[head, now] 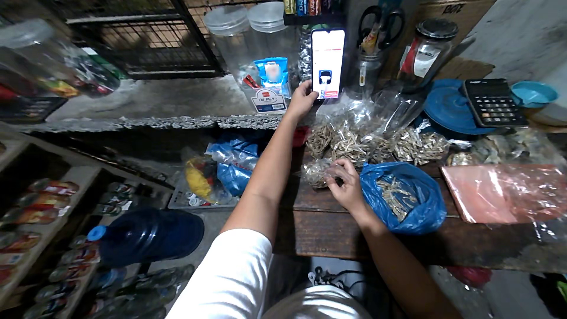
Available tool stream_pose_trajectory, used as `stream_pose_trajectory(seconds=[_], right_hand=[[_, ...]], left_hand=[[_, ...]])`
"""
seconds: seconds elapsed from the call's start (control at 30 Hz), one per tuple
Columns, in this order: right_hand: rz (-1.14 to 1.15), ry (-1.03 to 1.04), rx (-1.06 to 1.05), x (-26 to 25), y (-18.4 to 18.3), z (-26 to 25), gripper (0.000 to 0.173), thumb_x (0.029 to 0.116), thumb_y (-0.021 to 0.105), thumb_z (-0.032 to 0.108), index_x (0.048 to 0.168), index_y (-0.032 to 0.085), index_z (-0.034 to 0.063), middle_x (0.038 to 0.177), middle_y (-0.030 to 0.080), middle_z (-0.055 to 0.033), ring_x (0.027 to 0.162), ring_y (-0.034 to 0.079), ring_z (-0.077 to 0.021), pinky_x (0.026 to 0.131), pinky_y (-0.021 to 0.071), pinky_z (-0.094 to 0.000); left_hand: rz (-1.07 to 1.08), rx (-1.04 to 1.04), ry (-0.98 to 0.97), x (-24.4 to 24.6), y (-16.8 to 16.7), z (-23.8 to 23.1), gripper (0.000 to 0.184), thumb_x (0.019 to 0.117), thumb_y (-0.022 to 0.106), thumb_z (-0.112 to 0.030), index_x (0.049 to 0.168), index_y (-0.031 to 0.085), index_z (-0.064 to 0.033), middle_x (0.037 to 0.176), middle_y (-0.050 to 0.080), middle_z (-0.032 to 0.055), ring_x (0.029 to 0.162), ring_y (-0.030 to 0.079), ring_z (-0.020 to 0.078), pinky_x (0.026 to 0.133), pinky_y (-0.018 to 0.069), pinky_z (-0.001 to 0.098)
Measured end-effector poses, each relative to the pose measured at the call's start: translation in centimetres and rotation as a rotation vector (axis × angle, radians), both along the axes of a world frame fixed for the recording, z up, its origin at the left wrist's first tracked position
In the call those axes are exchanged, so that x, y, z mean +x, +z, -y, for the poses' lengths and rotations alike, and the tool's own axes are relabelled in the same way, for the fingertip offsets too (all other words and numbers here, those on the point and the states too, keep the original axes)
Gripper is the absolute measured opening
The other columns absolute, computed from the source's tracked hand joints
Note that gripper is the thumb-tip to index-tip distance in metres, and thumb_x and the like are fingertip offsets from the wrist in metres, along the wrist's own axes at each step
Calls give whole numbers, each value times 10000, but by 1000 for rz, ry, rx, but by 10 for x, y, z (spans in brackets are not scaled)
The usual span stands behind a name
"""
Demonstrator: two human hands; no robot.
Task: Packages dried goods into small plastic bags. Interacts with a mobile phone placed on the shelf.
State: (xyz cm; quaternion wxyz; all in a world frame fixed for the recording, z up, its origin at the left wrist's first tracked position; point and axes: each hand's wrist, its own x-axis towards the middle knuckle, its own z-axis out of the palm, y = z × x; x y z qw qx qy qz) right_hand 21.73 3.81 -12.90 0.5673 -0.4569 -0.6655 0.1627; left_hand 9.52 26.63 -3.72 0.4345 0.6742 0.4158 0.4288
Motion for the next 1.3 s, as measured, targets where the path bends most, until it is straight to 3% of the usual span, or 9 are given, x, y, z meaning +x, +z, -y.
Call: stream_pose_trajectory(seconds=[0.13,0.2,0.3,0.43,0.77,0.9,1.07,1.3], right_hand=[[1,-2,-8,0,1,0,220,895,642,141,933,776,-29,1028,666,-188,945,639,-188,853,542,-286],[0,-1,-9,0,0,0,221,893,644,138,937,775,-33,1032,665,-194,952,639,-193,862,541,-290],[-4,-1,-1,-1,0,0,225,889,645,138,940,774,-39,1031,666,-200,954,642,-198,864,543,-288],[-8,7,1,0,0,0,224,895,642,135,942,774,-39,1030,667,-196,959,642,-198,868,545,-292],[-5,9,3,0,-1,-1,220,890,640,134,922,770,-41,1023,670,-202,951,643,-204,861,545,-295],[-10,11,2,0,0,0,221,893,641,130,932,769,-46,1021,669,-202,949,644,-198,858,544,-288],[-5,11,0,0,-1,0,228,895,644,136,934,771,-49,1034,669,-210,960,643,-215,864,544,-306],[2,9,-3,1,-1,0,220,894,647,137,932,771,-41,1034,666,-199,967,641,-211,865,546,-302]], left_hand=[[-7,25,18,1,1,0,331,1100,436,-202,1264,577,48,1102,637,124,910,599,94,845,497,282],[-3,13,12,1,2,1,286,1066,490,-138,1272,567,45,1095,629,117,890,587,87,814,488,264],[8,-13,4,1,0,-1,345,998,525,-9,1336,529,61,1192,622,176,976,616,131,868,514,290],[9,-7,5,1,1,0,338,1002,528,-8,1332,538,64,1231,620,189,1047,623,154,933,508,306],[-7,9,-8,0,-2,-4,343,1011,515,-26,1340,530,67,1201,636,190,1012,638,161,910,523,320],[-16,36,13,0,1,-1,325,1088,448,-168,1286,570,59,1152,638,154,968,609,125,885,496,306],[-14,1,-1,0,-1,-2,374,995,520,-21,1360,526,61,1235,626,196,1040,630,166,921,516,327],[-8,5,1,0,0,-1,351,993,518,-12,1336,535,62,1209,631,185,1027,630,155,912,516,312]])
